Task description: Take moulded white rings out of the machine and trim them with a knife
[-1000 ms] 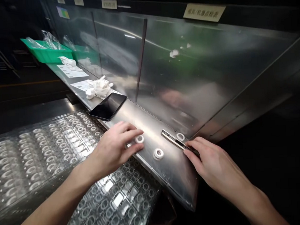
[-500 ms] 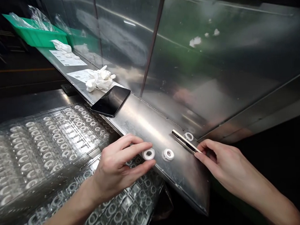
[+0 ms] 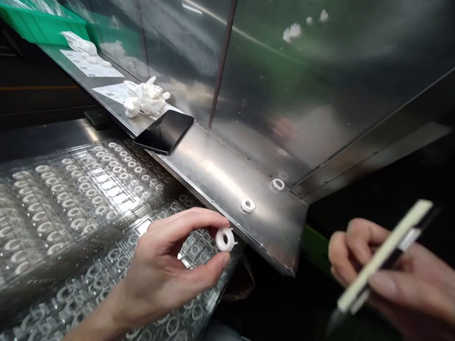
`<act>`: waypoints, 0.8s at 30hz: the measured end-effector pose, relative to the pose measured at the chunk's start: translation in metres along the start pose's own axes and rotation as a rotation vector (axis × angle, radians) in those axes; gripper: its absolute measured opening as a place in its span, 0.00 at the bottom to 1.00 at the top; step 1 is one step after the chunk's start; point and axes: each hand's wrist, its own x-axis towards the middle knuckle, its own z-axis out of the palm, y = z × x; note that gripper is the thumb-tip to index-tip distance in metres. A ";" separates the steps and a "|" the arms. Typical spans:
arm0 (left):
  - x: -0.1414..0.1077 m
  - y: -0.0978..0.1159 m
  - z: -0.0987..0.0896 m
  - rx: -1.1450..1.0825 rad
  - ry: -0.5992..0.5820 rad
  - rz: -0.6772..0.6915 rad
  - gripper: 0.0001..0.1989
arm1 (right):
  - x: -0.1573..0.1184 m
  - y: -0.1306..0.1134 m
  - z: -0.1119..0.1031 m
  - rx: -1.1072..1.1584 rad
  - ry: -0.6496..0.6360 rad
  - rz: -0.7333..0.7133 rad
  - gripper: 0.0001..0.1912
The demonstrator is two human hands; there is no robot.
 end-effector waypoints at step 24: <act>-0.086 0.027 0.072 -0.340 0.260 -0.256 0.19 | -0.022 0.069 0.129 0.664 -0.181 0.137 0.22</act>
